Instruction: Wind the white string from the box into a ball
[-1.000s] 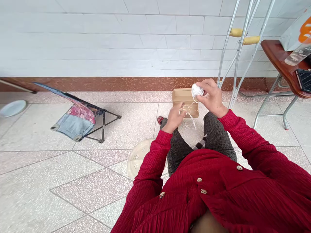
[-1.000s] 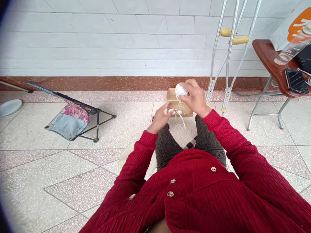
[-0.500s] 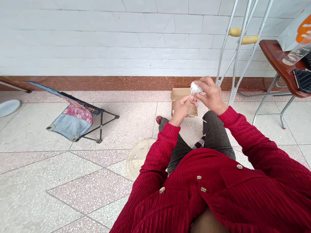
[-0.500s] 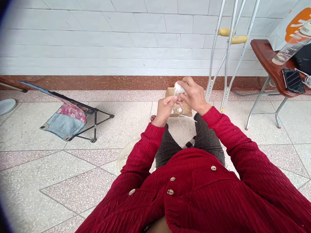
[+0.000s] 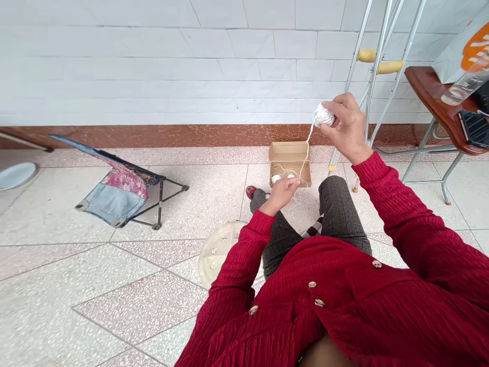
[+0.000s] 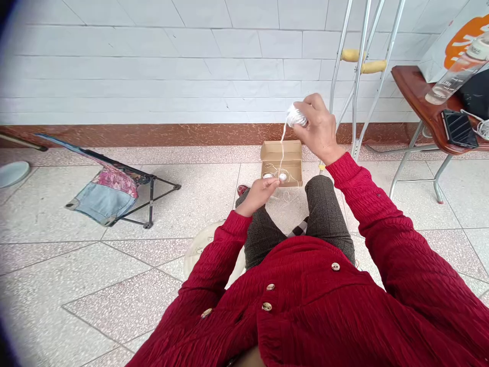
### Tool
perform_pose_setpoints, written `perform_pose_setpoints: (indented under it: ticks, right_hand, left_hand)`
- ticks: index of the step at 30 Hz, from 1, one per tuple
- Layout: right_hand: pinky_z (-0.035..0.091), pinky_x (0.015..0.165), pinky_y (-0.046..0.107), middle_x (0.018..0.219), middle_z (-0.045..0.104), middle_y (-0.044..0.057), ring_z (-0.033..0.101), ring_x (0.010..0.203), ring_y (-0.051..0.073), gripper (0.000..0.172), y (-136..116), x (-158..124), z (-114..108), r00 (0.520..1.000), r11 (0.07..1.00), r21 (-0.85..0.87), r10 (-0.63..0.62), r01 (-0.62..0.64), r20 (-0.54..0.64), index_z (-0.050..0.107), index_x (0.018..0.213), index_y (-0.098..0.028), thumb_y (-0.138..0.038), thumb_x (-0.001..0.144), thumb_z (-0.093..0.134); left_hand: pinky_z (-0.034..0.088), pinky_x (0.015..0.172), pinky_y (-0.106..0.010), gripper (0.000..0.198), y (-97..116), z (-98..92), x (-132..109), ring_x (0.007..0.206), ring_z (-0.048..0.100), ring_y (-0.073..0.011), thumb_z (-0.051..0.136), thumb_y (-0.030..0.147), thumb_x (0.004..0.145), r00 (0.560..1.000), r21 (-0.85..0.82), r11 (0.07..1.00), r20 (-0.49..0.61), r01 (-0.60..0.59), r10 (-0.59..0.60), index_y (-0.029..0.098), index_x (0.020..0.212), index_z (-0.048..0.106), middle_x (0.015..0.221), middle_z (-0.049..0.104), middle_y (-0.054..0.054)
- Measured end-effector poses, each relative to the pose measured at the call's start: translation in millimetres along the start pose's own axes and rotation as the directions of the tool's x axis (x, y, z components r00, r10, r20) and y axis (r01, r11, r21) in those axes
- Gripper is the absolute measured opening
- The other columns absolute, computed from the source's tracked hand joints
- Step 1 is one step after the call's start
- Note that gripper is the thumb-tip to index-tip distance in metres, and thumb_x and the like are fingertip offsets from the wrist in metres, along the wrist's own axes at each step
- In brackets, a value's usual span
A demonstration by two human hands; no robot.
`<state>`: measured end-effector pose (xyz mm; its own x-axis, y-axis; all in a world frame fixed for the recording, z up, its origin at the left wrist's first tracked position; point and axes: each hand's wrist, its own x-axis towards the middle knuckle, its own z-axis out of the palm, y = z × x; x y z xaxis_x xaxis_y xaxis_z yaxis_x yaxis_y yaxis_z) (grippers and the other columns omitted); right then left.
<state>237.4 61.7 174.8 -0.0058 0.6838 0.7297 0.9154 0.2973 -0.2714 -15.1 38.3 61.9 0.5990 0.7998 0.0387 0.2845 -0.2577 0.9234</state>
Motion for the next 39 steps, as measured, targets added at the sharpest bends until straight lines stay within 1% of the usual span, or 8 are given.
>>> perform_pose_setpoints:
  ticks: [5, 10, 13, 21, 26, 31, 36, 39]
  right_hand:
    - [0.058, 0.074, 0.038, 0.124, 0.066, 0.009, 0.067, 0.092, 0.024, 0.040, -27.2, -11.8, 1.1, 0.993, 0.995, -0.044, -0.090, 0.093, 0.071, 0.064, 0.132, -0.027, -0.026, 0.091, 0.062]
    - [0.057, 0.073, 0.036, 0.124, 0.067, 0.008, 0.066, 0.090, 0.022, 0.042, -42.9, -15.5, 1.7, 0.989, 0.992, -0.077, -0.088, 0.098, 0.118, 0.064, 0.133, -0.028, -0.027, 0.091, 0.062]
    - [0.057, 0.074, 0.036, 0.124, 0.067, 0.007, 0.066, 0.091, 0.023, 0.042, -40.3, -14.3, 2.4, 0.990, 0.996, -0.056, -0.065, 0.072, 0.123, 0.065, 0.131, -0.029, -0.026, 0.090, 0.061]
    - [0.059, 0.081, 0.045, 0.101, 0.068, 0.007, 0.066, 0.089, 0.025, 0.033, -10.7, -23.9, 30.8, 0.967, 0.947, 0.202, 0.235, -0.250, 0.095, 0.078, 0.107, -0.021, -0.021, 0.074, 0.072]
    - [0.060, 0.068, 0.037, 0.089, 0.072, 0.003, 0.066, 0.074, 0.018, 0.029, -26.2, -17.6, 25.2, 0.869, 0.661, 0.576, 0.444, -0.481, 0.217, 0.080, 0.098, -0.023, -0.027, 0.070, 0.079]
    - [0.058, 0.060, 0.031, 0.091, 0.077, 0.004, 0.067, 0.071, 0.016, 0.035, -52.0, -17.5, -6.1, 0.794, 0.390, 0.696, 0.374, -0.603, 0.478, 0.082, 0.095, -0.021, -0.023, 0.059, 0.085]
    - [0.053, 0.058, 0.027, 0.081, 0.076, 0.002, 0.065, 0.067, 0.015, 0.036, -57.3, -36.1, -18.9, 0.634, 0.358, 0.574, 0.067, -0.736, 0.771, 0.083, 0.091, -0.022, -0.019, 0.055, 0.085]
    - [0.047, 0.054, 0.025, 0.076, 0.071, -0.001, 0.060, 0.061, 0.012, 0.038, -53.4, -47.0, -14.5, 0.598, 0.430, 0.512, 0.083, -0.743, 0.797, 0.081, 0.093, -0.021, -0.017, 0.055, 0.083]
  left_hand:
    - [0.046, 0.112, -0.046, 0.051, 26.0, -15.4, 35.0, 0.125, 0.064, -0.0267, 0.068, 0.032, 0.092, 0.958, 0.010, 0.991, -0.252, -0.137, 0.135, 0.023, 0.141, 0.060, 0.140, 0.067, -0.012]
    - [0.052, 0.103, -0.040, 0.031, 58.2, -2.0, 55.4, 0.111, 0.070, -0.0241, 0.066, 0.046, 0.095, 0.940, -0.211, 0.941, -0.273, -0.265, 0.204, 0.020, 0.110, 0.073, 0.114, 0.077, -0.009]
    - [0.054, 0.097, -0.039, 0.041, 64.5, 10.7, 48.5, 0.091, 0.072, -0.0217, 0.060, 0.053, 0.098, 0.954, -0.303, 0.921, -0.247, -0.244, 0.171, 0.018, 0.079, 0.072, 0.086, 0.078, -0.006]
    - [0.054, 0.095, -0.041, 0.036, 67.5, 6.7, 14.4, 0.090, 0.076, -0.0248, 0.061, 0.052, 0.095, 0.998, -0.610, 0.792, 0.032, -0.017, 0.046, 0.019, 0.080, 0.065, 0.065, 0.070, -0.003]
    - [0.052, 0.100, -0.041, 0.039, 53.1, 6.3, 8.6, 0.094, 0.075, -0.0240, 0.062, 0.053, 0.094, 0.990, -0.542, 0.840, 0.117, 0.002, 0.073, 0.018, 0.080, 0.069, 0.073, 0.074, -0.006]
    - [0.052, 0.091, -0.035, 0.039, 25.3, -4.0, 25.3, 0.084, 0.071, -0.0200, 0.059, 0.046, 0.095, 0.994, -0.322, 0.943, 0.032, -0.086, 0.101, 0.017, 0.074, 0.073, 0.075, 0.075, -0.006]
    - [0.042, 0.066, -0.028, 0.034, 25.2, -29.2, 46.7, 0.061, 0.056, -0.0154, 0.063, 0.036, 0.090, 0.994, -0.056, 0.993, -0.051, -0.102, 0.099, 0.018, 0.062, 0.068, 0.059, 0.062, 0.001]
    - [0.043, 0.068, -0.029, 0.030, 39.8, -41.2, 50.7, 0.062, 0.054, -0.0152, 0.060, 0.031, 0.089, 0.981, 0.072, 0.979, -0.006, -0.192, 0.193, 0.019, 0.063, 0.068, 0.061, 0.063, 0.001]
